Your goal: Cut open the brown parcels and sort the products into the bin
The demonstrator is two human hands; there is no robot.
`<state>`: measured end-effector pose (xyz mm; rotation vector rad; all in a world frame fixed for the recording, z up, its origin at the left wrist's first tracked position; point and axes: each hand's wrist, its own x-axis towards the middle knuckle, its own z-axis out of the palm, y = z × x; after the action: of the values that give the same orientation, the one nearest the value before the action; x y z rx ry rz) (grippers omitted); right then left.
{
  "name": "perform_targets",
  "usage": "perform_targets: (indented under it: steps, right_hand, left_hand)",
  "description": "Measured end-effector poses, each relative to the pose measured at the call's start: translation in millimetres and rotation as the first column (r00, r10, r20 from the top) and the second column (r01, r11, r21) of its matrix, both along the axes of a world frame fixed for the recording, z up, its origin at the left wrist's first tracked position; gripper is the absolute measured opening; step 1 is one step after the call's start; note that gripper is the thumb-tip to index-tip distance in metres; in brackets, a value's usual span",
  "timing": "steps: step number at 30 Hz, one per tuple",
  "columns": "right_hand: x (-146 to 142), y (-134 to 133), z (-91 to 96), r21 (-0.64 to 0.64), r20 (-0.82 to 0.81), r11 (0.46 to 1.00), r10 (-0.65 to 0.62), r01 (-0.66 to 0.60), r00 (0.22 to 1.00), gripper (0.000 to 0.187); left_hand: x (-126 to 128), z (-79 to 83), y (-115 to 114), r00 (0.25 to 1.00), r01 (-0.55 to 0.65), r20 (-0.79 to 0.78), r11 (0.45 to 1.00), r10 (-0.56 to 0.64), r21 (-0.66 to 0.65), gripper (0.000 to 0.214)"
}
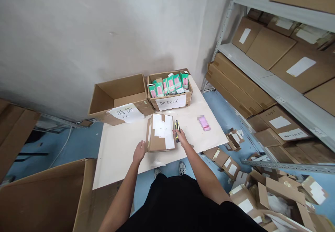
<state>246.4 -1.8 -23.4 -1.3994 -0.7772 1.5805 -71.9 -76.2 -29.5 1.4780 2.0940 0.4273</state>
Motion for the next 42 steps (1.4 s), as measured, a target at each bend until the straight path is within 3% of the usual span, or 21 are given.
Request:
perform_targets:
  steps: [3,6,10,13,18,20,23,25,27,29,31,35,37,40,42]
  right_hand:
    - [-20,-8,-12.3,-0.023,0.102,1.000,0.011,-0.009,0.995,0.052]
    - [-53,-15,-19.5,-0.082,0.117,0.996,0.049,-0.039,0.992,0.054]
    - [-102,-19,-11.4,-0.096,0.107,0.995,0.051,-0.041,0.993,0.055]
    - [-132,-20,6.0,-0.043,0.110,0.997,0.069,-0.064,0.992,0.058]
    - [-187,-27,37.0,0.023,-0.082,0.969,0.246,-0.245,0.966,0.058]
    - [-212,-31,44.3,0.030,-0.070,0.960,0.280,-0.278,0.958,0.056]
    - [-242,-37,49.0,-0.005,0.013,0.950,0.312,-0.312,0.950,0.050]
    - [-256,-38,49.5,-0.036,0.079,0.943,0.334,-0.332,0.939,0.046]
    - [-265,-37,49.7,-0.047,0.142,0.938,0.347,-0.344,0.927,0.041]
    - [-271,-33,50.7,-0.050,0.220,0.931,0.364,-0.362,0.905,0.037]
    - [-277,-25,53.5,-0.052,0.362,0.918,0.383,-0.392,0.850,0.032]
    - [-301,6,62.1,-0.035,0.738,0.882,0.340,-0.470,0.583,0.025]
    - [-319,24,64.4,-0.054,0.826,0.855,0.328,-0.516,0.457,0.025]
    - [-346,43,61.3,-0.121,0.854,0.833,0.364,-0.540,0.371,0.023]
    - [-357,46,55.5,-0.143,0.841,0.841,0.381,-0.523,0.384,0.027]
  left_hand:
    - [-5,-4.8,-11,0.993,-0.080,0.094,0.996,0.077,0.035,0.075]
    - [2,-15.3,-23,0.988,-0.066,0.139,0.998,0.067,-0.012,0.081]
    - [-2,-31.3,-33,0.977,-0.050,0.206,0.999,0.047,0.008,0.081]
    - [-34,-41.5,-38,0.963,-0.101,0.251,0.995,0.099,-0.003,0.078]
    - [-127,-51.8,-51,0.940,-0.158,0.283,0.977,0.193,-0.143,0.067]
    - [-163,-45.8,-51,0.938,-0.177,0.279,0.975,0.207,-0.131,0.069]
    - [-204,-20.8,-40,0.948,-0.124,0.294,0.992,0.124,-0.020,0.081]
    - [-221,0.4,-24,0.962,0.036,0.268,0.999,-0.045,0.037,0.093]
    - [-230,17.8,-6,0.948,0.239,0.208,0.971,-0.240,0.030,0.109]
    - [-234,27.4,10,0.911,0.393,0.157,0.918,-0.381,-0.055,0.121]
    - [-234,28.9,20,0.889,0.456,0.114,0.879,-0.443,-0.137,0.125]
    - [-218,20.0,17,0.889,0.456,0.023,0.879,-0.458,-0.138,0.125]
    - [-200,16.0,9,0.896,0.440,0.007,0.887,-0.444,-0.137,0.123]
    - [-172,13.2,-1,0.920,0.389,0.018,0.909,-0.390,-0.151,0.122]
    - [-159,12.9,-5,0.936,0.351,0.025,0.923,-0.352,-0.159,0.122]
